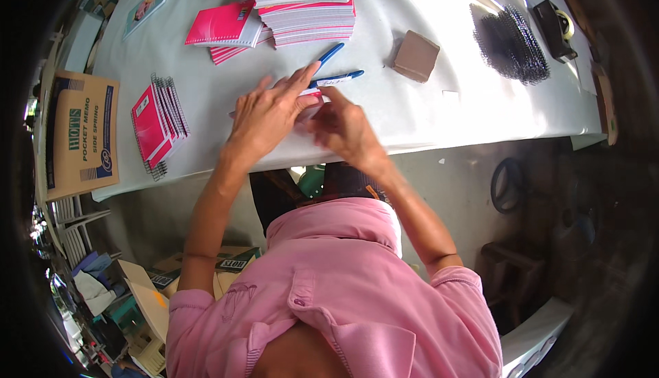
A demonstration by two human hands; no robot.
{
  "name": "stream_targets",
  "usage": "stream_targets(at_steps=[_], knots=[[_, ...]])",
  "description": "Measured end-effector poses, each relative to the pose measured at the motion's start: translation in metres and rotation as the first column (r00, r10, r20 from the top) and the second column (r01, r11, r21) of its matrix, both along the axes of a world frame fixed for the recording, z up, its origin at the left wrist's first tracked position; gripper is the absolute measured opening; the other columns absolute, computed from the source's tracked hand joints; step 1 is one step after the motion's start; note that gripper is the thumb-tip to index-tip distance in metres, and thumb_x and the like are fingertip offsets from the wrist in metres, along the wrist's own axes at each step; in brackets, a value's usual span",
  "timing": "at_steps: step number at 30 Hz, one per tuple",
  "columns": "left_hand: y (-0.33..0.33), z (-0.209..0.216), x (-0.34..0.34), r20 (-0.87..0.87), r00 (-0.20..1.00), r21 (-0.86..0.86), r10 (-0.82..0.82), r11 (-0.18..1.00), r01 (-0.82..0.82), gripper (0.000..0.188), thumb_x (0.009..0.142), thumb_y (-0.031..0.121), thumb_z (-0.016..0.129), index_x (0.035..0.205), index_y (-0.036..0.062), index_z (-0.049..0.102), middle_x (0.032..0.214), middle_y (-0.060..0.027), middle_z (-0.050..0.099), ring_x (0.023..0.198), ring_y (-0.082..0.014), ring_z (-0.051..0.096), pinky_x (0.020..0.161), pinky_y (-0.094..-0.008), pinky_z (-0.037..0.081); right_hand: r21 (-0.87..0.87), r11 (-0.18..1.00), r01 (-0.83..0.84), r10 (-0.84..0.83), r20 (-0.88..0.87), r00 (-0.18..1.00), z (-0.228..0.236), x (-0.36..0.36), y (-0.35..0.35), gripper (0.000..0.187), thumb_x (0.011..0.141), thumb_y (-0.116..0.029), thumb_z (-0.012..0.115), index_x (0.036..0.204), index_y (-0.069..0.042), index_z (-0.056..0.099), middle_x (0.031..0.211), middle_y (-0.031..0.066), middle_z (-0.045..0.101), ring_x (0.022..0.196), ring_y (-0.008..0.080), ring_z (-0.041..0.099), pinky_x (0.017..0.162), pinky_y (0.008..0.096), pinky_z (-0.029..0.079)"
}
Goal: The person assembles pink spiral-bound notebooks by inserting metal coils into the punched holes of the paper stacks. They use a pen to assist in guiding the coils and then place the finished notebooks into a cardboard box.
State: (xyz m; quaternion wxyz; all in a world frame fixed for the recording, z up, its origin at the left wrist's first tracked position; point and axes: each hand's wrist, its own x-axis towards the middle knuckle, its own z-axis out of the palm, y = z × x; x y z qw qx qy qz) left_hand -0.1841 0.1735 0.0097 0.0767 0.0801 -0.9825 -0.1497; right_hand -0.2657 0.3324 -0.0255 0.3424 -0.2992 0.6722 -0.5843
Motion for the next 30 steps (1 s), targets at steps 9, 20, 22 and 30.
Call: stream_targets(at_steps=[9,20,22,30], knots=[[-0.025,0.006,-0.009,0.112,0.991,0.029,-0.069,0.997,0.066,0.057,0.097,0.028,0.053,0.149,0.0177,0.034,0.110,-0.0150,0.068,0.086,-0.0416,0.066,0.076,-0.0521,0.051,0.014,0.999,-0.037,0.038,-0.093,0.995,0.000,-0.012,0.011,0.096,0.087,0.009,0.059,0.153,-0.002,-0.010,0.087,0.0112,0.067,0.066,0.0146,0.059,0.065,0.0295,0.052],[-0.026,0.017,-0.008,0.275,0.958,0.049,-0.082,0.996,0.071,0.055,0.097,0.023,0.053,0.149,0.0158,0.036,0.091,-0.0208,0.068,0.079,-0.0429,0.065,0.073,-0.0530,0.050,0.031,0.985,-0.172,0.174,-0.254,0.951,0.002,-0.007,-0.001,0.076,0.078,0.018,0.049,0.148,-0.002,0.027,0.087,0.0093,0.066,0.068,0.0147,0.060,0.066,0.0288,0.052],[-0.031,0.009,-0.002,0.255,0.963,0.068,-0.088,0.995,0.073,0.053,0.097,0.023,0.053,0.148,0.0169,0.038,0.084,-0.0219,0.068,0.077,-0.0428,0.065,0.073,-0.0529,0.050,0.062,0.998,-0.030,0.047,-0.294,0.955,0.023,-0.036,0.007,0.045,0.080,0.017,0.053,0.119,-0.001,0.065,0.089,0.0076,0.066,0.074,0.0140,0.062,0.071,0.0284,0.053],[-0.036,0.001,-0.002,0.161,0.978,0.088,-0.130,0.989,0.117,0.049,0.096,0.026,0.055,0.144,0.0183,0.045,0.075,-0.0215,0.066,0.074,-0.0421,0.065,0.073,-0.0518,0.050,-0.062,0.998,-0.015,-0.013,-0.426,0.904,0.021,-0.056,-0.009,0.025,0.083,0.007,0.065,0.105,-0.003,0.071,0.096,0.0071,0.069,0.083,0.0173,0.065,0.075,0.0309,0.052]])
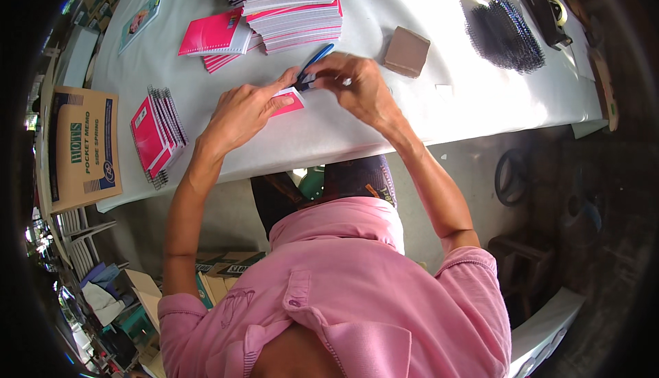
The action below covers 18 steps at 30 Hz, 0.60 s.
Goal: The person assembles pink spiral-bound notebooks by inserting metal coils into the punched holes of the paper stacks. They use a pen to assist in guiding the coils and then place the finished notebooks into a cardboard box.
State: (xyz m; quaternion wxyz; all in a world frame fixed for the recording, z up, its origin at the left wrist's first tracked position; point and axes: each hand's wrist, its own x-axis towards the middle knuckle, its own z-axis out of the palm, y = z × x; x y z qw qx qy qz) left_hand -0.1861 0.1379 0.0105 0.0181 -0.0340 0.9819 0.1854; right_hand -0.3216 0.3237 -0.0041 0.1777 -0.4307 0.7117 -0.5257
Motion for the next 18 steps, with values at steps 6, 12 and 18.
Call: stream_targets(at_steps=[6,12,18], knots=[[0.001,0.006,-0.001,0.034,0.999,0.011,0.010,1.000,-0.011,0.049,0.095,0.024,0.056,0.143,0.0169,0.046,0.077,-0.0215,0.067,0.076,-0.0405,0.066,0.074,-0.0509,0.050,-0.010,0.998,-0.061,0.061,0.027,0.998,-0.001,-0.003,-0.001,0.025,0.081,0.007,0.068,0.103,-0.004,0.072,0.094,0.0047,0.068,0.087,0.0153,0.064,0.078,0.0299,0.053],[-0.004,-0.001,-0.003,0.055,0.998,0.026,-0.040,0.999,0.039,0.050,0.093,0.020,0.057,0.143,0.0158,0.047,0.080,-0.0212,0.068,0.078,-0.0394,0.067,0.076,-0.0497,0.051,-0.018,0.994,-0.112,0.112,0.027,0.993,-0.002,-0.008,-0.003,0.024,0.080,0.007,0.068,0.100,-0.005,0.073,0.093,0.0053,0.068,0.084,0.0147,0.063,0.078,0.0294,0.051],[-0.005,0.001,-0.004,0.085,0.996,0.027,-0.030,0.999,0.028,0.053,0.093,0.020,0.057,0.145,0.0174,0.044,0.082,-0.0205,0.068,0.080,-0.0394,0.067,0.075,-0.0498,0.051,0.073,0.959,-0.274,0.268,0.084,0.960,0.002,-0.013,-0.004,0.022,0.082,0.006,0.066,0.101,-0.003,0.071,0.089,0.0084,0.068,0.084,0.0152,0.062,0.074,0.0318,0.050]])
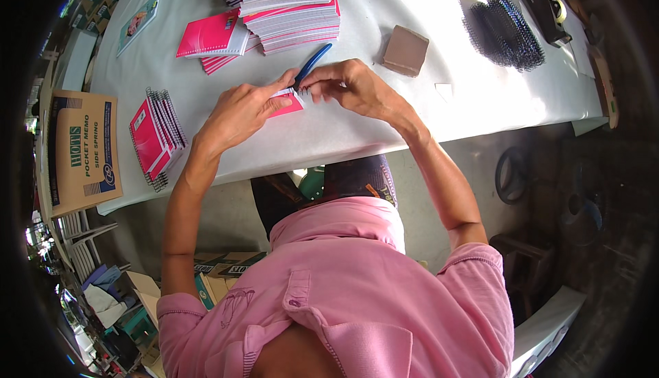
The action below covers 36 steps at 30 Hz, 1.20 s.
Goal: The person assembles pink spiral-bound notebooks by inserting metal coils into the punched holes of the paper stacks. They use a pen to assist in guiding the coils and then place the finished notebooks into a cardboard box.
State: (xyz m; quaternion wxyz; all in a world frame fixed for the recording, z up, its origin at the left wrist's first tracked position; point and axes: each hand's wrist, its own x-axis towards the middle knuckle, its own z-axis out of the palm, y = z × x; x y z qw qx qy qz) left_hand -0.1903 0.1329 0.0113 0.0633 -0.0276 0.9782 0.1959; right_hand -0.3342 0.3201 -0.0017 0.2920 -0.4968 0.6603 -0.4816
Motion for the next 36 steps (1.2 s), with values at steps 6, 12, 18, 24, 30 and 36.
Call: stream_targets(at_steps=[6,12,18,24,30,36], knots=[[0.013,0.021,0.001,0.003,1.000,-0.054,0.031,0.998,-0.031,0.058,0.093,0.025,0.060,0.147,0.0225,0.040,0.082,-0.0192,0.068,0.079,-0.0390,0.067,0.072,-0.0496,0.051,-0.047,0.997,0.053,-0.067,-0.382,0.922,0.008,0.011,0.002,0.025,0.086,-0.007,0.067,0.108,0.000,0.059,0.091,0.0128,0.068,0.088,0.0311,0.065,0.075,0.0422,0.052],[0.010,0.013,0.002,-0.005,1.000,0.002,0.007,1.000,-0.007,0.054,0.091,0.030,0.063,0.142,0.0201,0.047,0.087,-0.0172,0.070,0.079,-0.0393,0.067,0.071,-0.0488,0.052,-0.034,0.998,0.051,-0.061,-0.524,0.850,0.022,0.026,0.004,0.027,0.087,-0.007,0.063,0.113,-0.003,0.056,0.094,0.0178,0.067,0.089,0.0380,0.064,0.075,0.0447,0.052],[0.015,0.019,0.006,0.028,0.998,0.018,-0.059,0.998,0.058,0.045,0.093,0.036,0.061,0.134,0.0179,0.056,0.090,-0.0161,0.070,0.080,-0.0386,0.067,0.072,-0.0481,0.052,0.073,0.997,-0.037,0.065,-0.433,0.899,0.022,0.018,0.013,0.024,0.090,-0.011,0.063,0.112,-0.003,0.062,0.096,0.0184,0.065,0.090,0.0403,0.062,0.076,0.0456,0.051],[0.027,0.025,0.014,0.084,0.985,-0.009,-0.150,0.989,0.151,0.057,0.092,0.046,0.057,0.143,0.0212,0.045,0.106,-0.0133,0.070,0.084,-0.0361,0.068,0.073,-0.0482,0.054,0.180,0.857,0.483,-0.158,-0.800,0.578,0.001,-0.085,0.073,0.042,0.063,-0.026,0.087,0.098,-0.011,0.068,0.128,0.0083,0.057,0.128,0.0272,0.046,0.104,0.0400,0.042],[0.026,0.017,0.032,-0.133,0.991,-0.191,0.029,0.980,-0.054,0.077,0.084,0.042,0.067,0.150,0.0237,0.032,0.120,-0.0137,0.065,0.088,-0.0361,0.068,0.071,-0.0452,0.054,0.152,0.980,-0.128,0.143,-0.087,0.986,0.034,-0.067,0.043,0.048,0.078,-0.042,0.077,0.117,-0.015,0.070,0.112,0.0124,0.067,0.106,0.0266,0.061,0.095,0.0372,0.047],[0.021,0.003,0.038,-0.162,0.985,-0.241,0.052,0.966,-0.091,0.082,0.083,0.043,0.068,0.151,0.0190,0.030,0.108,-0.0140,0.067,0.084,-0.0359,0.068,0.066,-0.0451,0.054,0.155,0.879,-0.450,0.429,0.153,0.890,0.015,-0.044,-0.001,0.048,0.091,-0.041,0.061,0.116,-0.001,0.068,0.120,0.0172,0.064,0.112,0.0295,0.058,0.098,0.0376,0.042]])
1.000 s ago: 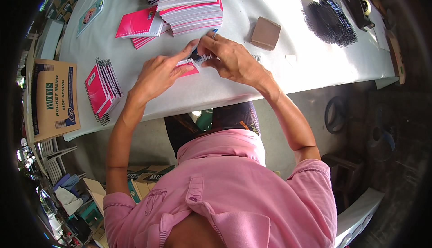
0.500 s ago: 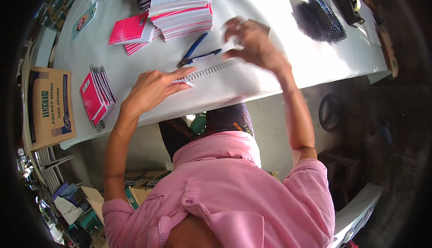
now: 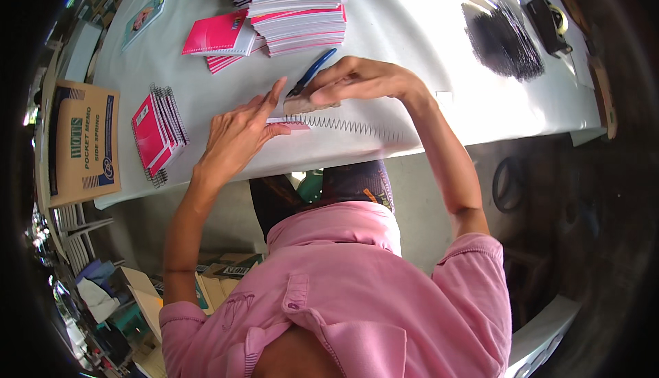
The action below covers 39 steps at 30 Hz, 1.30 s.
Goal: The person assembles pink spiral-bound notebooks by inserting metal coils into the punched holes of the paper stacks. They use a pen to assist in guiding the coils and then place the finished notebooks into a cardboard box.
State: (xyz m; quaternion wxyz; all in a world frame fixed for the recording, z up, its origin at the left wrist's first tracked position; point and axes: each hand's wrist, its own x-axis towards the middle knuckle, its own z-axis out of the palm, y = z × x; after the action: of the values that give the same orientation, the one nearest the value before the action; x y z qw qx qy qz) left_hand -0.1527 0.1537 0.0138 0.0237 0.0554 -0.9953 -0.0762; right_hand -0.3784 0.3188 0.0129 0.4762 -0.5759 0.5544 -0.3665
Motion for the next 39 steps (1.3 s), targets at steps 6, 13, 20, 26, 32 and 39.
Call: stream_targets(at_steps=[6,13,20,26,32,39], knots=[[-0.004,-0.002,-0.004,0.015,1.000,-0.041,0.010,0.999,-0.010,0.082,0.083,0.048,0.066,0.150,0.0185,0.031,0.108,-0.0149,0.067,0.083,-0.0355,0.068,0.064,-0.0449,0.053,0.037,0.987,0.159,-0.154,-0.112,0.982,0.006,0.008,-0.008,0.060,0.086,-0.052,0.066,0.111,0.003,0.069,0.104,0.0160,0.069,0.103,0.0249,0.062,0.095,0.0350,0.045],[-0.013,-0.006,-0.005,-0.094,0.996,-0.046,0.011,0.999,-0.016,0.088,0.080,0.050,0.067,0.153,0.0219,0.025,0.107,-0.0136,0.066,0.084,-0.0352,0.067,0.065,-0.0453,0.054,0.023,0.983,0.181,-0.181,0.021,0.983,0.003,0.004,-0.016,0.057,0.084,-0.049,0.069,0.108,0.002,0.071,0.096,0.0120,0.069,0.095,0.0198,0.061,0.086,0.0324,0.046],[-0.021,0.001,0.001,-0.047,0.994,-0.033,0.098,0.994,-0.100,0.093,0.075,0.050,0.073,0.152,0.0264,0.026,0.114,-0.0146,0.065,0.086,-0.0355,0.067,0.068,-0.0463,0.054,-0.041,0.992,0.119,-0.117,0.060,0.991,0.004,0.007,-0.032,0.050,0.083,-0.049,0.070,0.090,0.000,0.073,0.091,0.0088,0.066,0.090,0.0188,0.058,0.087,0.0319,0.045],[-0.025,0.004,0.003,-0.024,0.979,0.108,0.204,0.974,-0.201,0.094,0.070,0.048,0.076,0.150,0.0285,0.031,0.127,-0.0177,0.060,0.106,-0.0373,0.062,0.074,-0.0452,0.056,-0.054,0.986,0.159,-0.139,0.270,0.953,-0.001,0.005,-0.038,0.052,0.084,-0.048,0.070,0.104,0.000,0.072,0.091,0.0089,0.068,0.090,0.0187,0.059,0.085,0.0317,0.045],[-0.030,-0.008,0.006,-0.299,0.936,0.379,0.188,0.923,-0.064,0.103,0.065,0.027,0.085,0.151,0.0216,0.029,0.139,-0.0219,0.050,0.125,-0.0341,0.052,0.096,-0.0416,0.051,-0.016,0.993,0.117,-0.117,-0.033,0.993,0.001,0.006,-0.050,0.059,0.081,-0.053,0.069,0.107,0.000,0.072,0.096,0.0139,0.070,0.098,0.0222,0.062,0.090,0.0335,0.046],[-0.023,-0.034,0.007,-0.359,0.820,0.737,0.446,0.675,-0.045,0.116,0.064,0.021,0.088,0.154,0.0152,0.015,0.140,-0.0191,0.051,0.125,-0.0336,0.054,0.095,-0.0400,0.052,0.011,0.989,0.147,-0.147,0.025,0.989,0.003,0.010,-0.055,0.057,0.082,-0.053,0.070,0.105,-0.001,0.073,0.098,0.0113,0.070,0.099,0.0201,0.061,0.089,0.0339,0.045]])
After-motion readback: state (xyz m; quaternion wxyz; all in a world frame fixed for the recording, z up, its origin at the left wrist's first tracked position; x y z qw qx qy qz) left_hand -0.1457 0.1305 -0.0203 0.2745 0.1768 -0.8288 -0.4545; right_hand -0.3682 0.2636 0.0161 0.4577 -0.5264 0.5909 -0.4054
